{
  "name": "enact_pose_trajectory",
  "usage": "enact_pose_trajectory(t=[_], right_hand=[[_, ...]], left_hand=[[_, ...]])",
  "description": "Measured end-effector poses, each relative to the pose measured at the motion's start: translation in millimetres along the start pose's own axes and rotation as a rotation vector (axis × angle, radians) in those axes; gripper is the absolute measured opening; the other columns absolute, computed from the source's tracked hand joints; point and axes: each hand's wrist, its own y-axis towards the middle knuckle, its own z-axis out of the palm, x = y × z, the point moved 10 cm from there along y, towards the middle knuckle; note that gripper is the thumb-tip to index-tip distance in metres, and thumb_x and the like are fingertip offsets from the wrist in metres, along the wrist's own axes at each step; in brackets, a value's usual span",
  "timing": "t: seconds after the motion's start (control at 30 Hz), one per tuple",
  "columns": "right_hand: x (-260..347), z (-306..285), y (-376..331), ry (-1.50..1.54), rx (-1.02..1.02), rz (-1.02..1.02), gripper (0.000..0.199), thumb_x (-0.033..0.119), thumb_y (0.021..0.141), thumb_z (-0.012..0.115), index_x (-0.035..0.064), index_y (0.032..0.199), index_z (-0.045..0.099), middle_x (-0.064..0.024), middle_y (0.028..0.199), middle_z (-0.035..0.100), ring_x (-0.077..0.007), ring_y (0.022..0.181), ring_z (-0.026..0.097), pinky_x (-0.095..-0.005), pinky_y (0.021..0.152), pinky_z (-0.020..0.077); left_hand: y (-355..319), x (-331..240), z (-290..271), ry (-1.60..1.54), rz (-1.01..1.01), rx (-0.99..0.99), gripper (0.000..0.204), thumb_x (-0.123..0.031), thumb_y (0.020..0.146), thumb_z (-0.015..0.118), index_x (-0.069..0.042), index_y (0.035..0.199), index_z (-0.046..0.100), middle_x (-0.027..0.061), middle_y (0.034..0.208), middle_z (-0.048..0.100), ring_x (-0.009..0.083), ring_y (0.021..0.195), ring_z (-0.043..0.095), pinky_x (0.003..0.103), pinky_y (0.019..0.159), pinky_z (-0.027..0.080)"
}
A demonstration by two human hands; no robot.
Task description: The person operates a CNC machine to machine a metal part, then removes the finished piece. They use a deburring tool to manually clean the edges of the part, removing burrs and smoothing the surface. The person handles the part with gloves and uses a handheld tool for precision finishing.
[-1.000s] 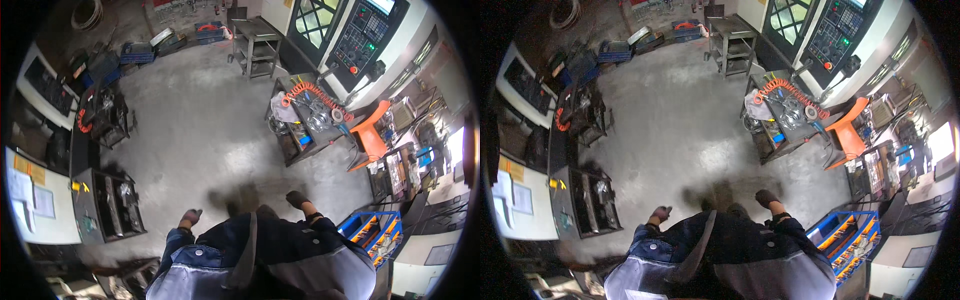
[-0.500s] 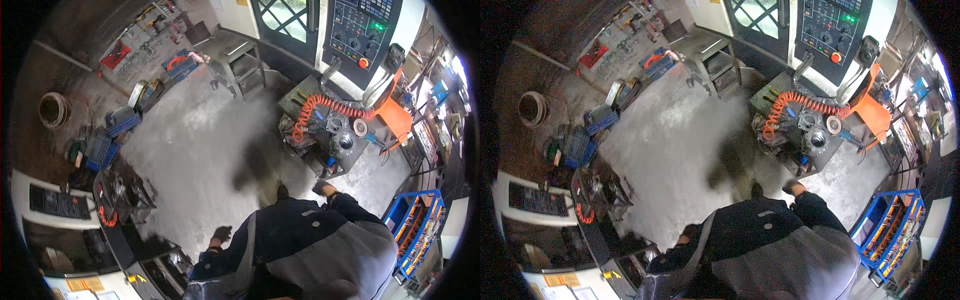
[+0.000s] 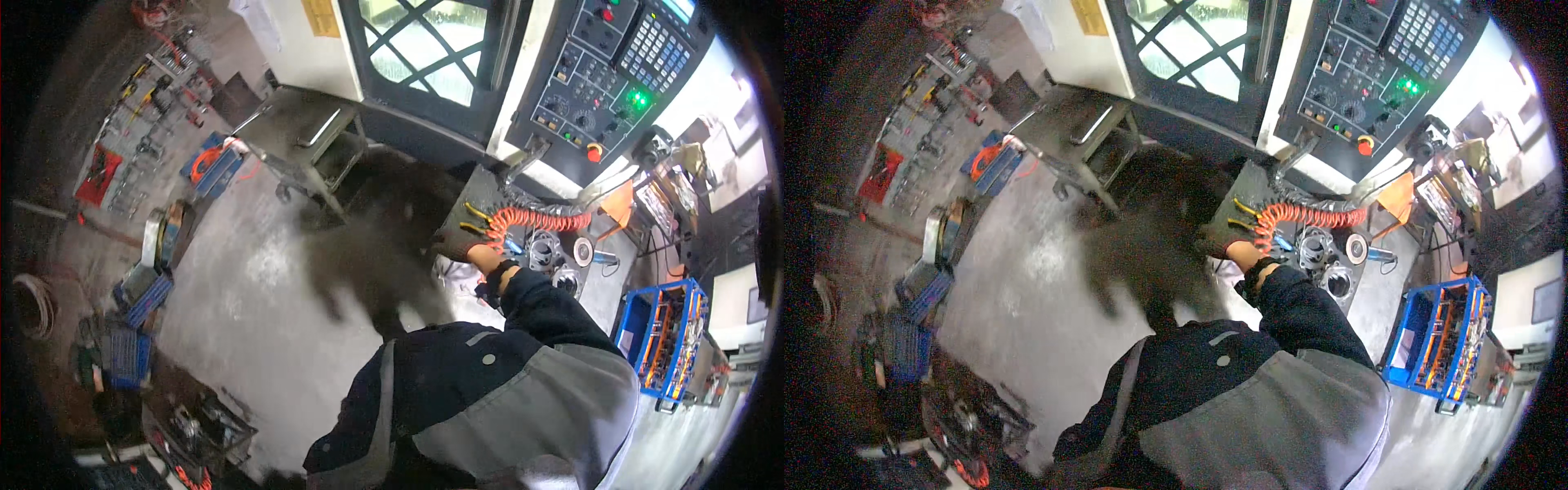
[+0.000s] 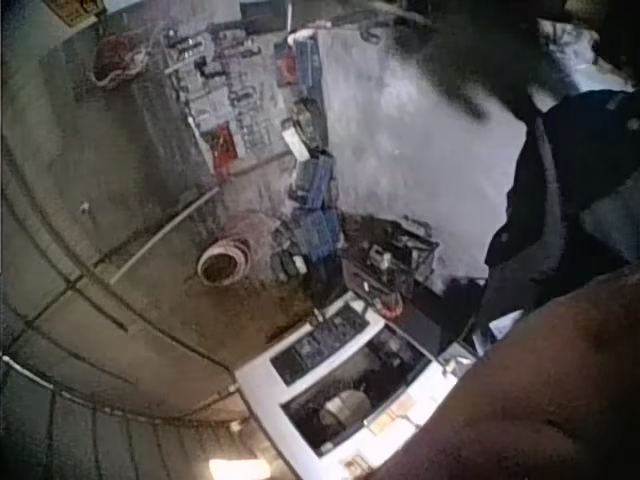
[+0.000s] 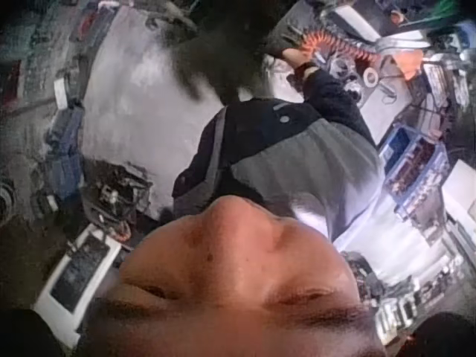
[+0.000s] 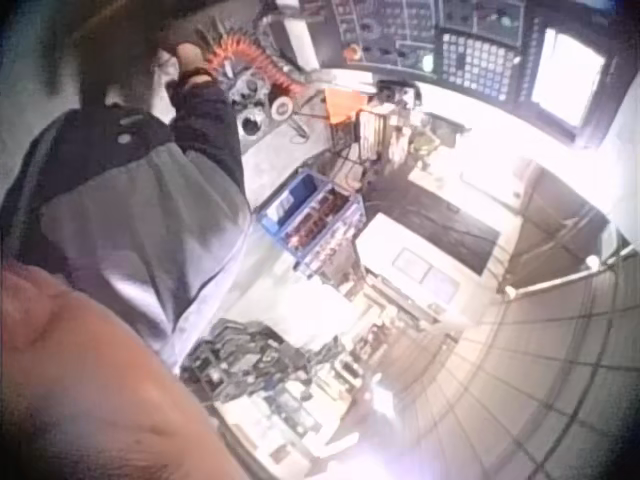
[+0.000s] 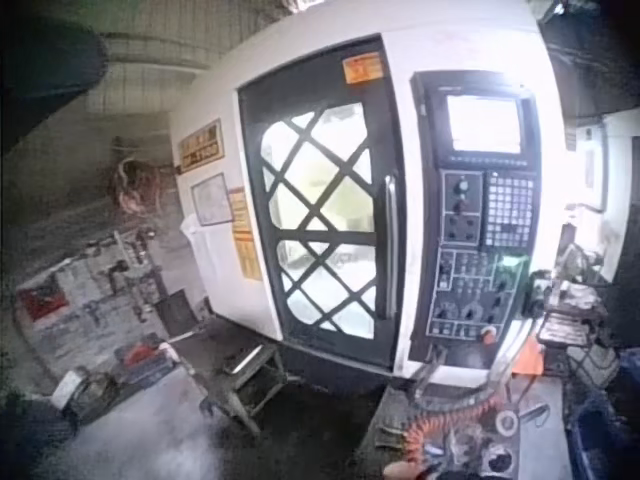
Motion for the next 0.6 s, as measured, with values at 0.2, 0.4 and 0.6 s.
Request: enact_pose_trajectory(t=[0.2, 0.4, 0.6], right_hand=[[10, -260, 7, 0.072, -0.724, 0.192, 0.047, 0.035, 0.093, 0.066, 0.0116, 0.134, 0.064, -0.0241, 0.128, 0.068, -0.0431, 0.118, 0.065, -0.0488, 0.103, 0.0507], [36, -461, -20, -0.044, -1.535, 0.196, 0.055, 0.035, 0.093, 0.072, 0.0047, 0.138, 0.06, -0.0195, 0.127, 0.065, -0.0329, 0.117, 0.064, -0.0431, 0.1, 0.0515], [-5, -510, 48, 0.26, -1.837, 0.361, 0.052, 0.033, 0.089, 0.074, -0.003, 0.124, 0.059, -0.0175, 0.115, 0.067, -0.0296, 0.102, 0.065, -0.0421, 0.092, 0.0519]], left_hand=[[127, -36, -198, 0.574, 0.447, 0.0, 0.031, -0.023, 0.082, 0.076, -0.009, 0.109, 0.07, 0.0164, 0.087, 0.074, 0.0345, 0.084, 0.071, 0.048, 0.07, 0.057], [263, -72, -400, 0.038, 0.229, -0.132, 0.025, -0.022, 0.084, 0.072, -0.007, 0.104, 0.069, 0.0174, 0.092, 0.073, 0.0362, 0.082, 0.07, 0.049, 0.07, 0.056], [320, -130, -427, -0.544, -0.168, -0.067, 0.031, -0.03, 0.099, 0.062, 0.0, 0.104, 0.067, 0.0082, 0.086, 0.071, 0.0248, 0.069, 0.068, 0.039, 0.064, 0.055]])
